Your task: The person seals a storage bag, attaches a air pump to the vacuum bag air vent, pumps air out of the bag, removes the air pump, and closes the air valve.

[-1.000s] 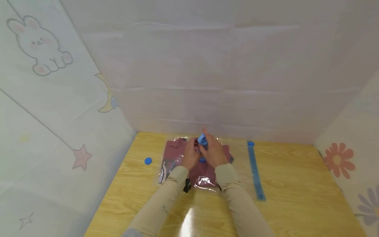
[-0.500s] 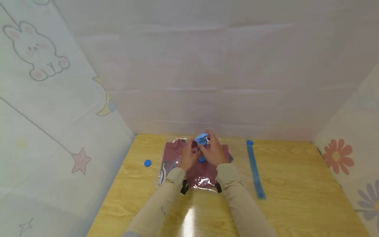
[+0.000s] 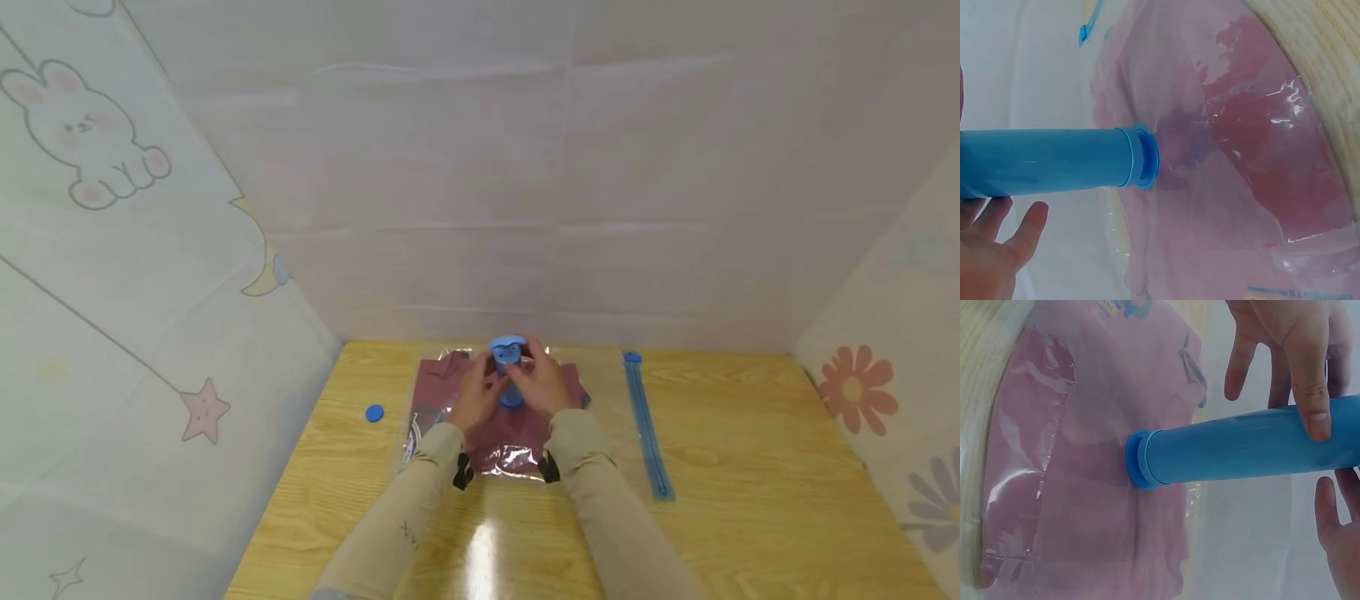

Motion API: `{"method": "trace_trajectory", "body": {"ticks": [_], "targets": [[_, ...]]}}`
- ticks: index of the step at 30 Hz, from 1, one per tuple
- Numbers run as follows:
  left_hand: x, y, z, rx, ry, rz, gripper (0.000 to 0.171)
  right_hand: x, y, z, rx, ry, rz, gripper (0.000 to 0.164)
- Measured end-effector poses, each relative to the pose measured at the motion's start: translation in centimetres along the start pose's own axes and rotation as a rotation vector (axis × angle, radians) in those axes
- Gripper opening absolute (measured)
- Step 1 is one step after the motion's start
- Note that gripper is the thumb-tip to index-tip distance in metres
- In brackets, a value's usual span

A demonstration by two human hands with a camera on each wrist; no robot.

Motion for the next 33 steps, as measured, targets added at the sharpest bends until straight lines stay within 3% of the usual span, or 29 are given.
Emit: {"method": "trace_trajectory", "body": {"ticks": [6, 13, 18, 23, 33], "targets": [[-0.1, 0.0, 0.1, 0.009, -0.035, -0.044, 0.05, 0.8, 0.3, -0.1, 0.02, 0.002, 0.013, 0.049], [-0.3, 0.2, 0.3, -0.013, -0.069, -0.049, 0.051, -2.0, -0.9, -0.3, -0.004, 0.021, 0.034, 0.053], [-0.6, 0.1, 0.4, -0.059, -0.045, -0.04, 0.055, -2.6, -1.4, -0.5, -0.055, 0.064, 0.076, 0.054], [-0.8, 0.0, 0.5, -0.091, -0.04, -0.025, 0.059, -2.8, -1.5, -0.7, -0.081, 0.122, 0.026, 0.056], [-0.9, 0.1, 0.3, -0.083, -0.054, 0.018, 0.057, -2.9, -1.7, -0.8, -0.139, 0.173, -0.076, 0.058]]}}
Point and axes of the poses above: each hand's wrist, its own y-axis away from the middle knuckle, its own z-axis out of the back of the hand, x = y × z, the point moved 3 cm from there along -y, towards the middle knuckle, and after that the axes turned 1 degree about z, right-handed, at the moved point
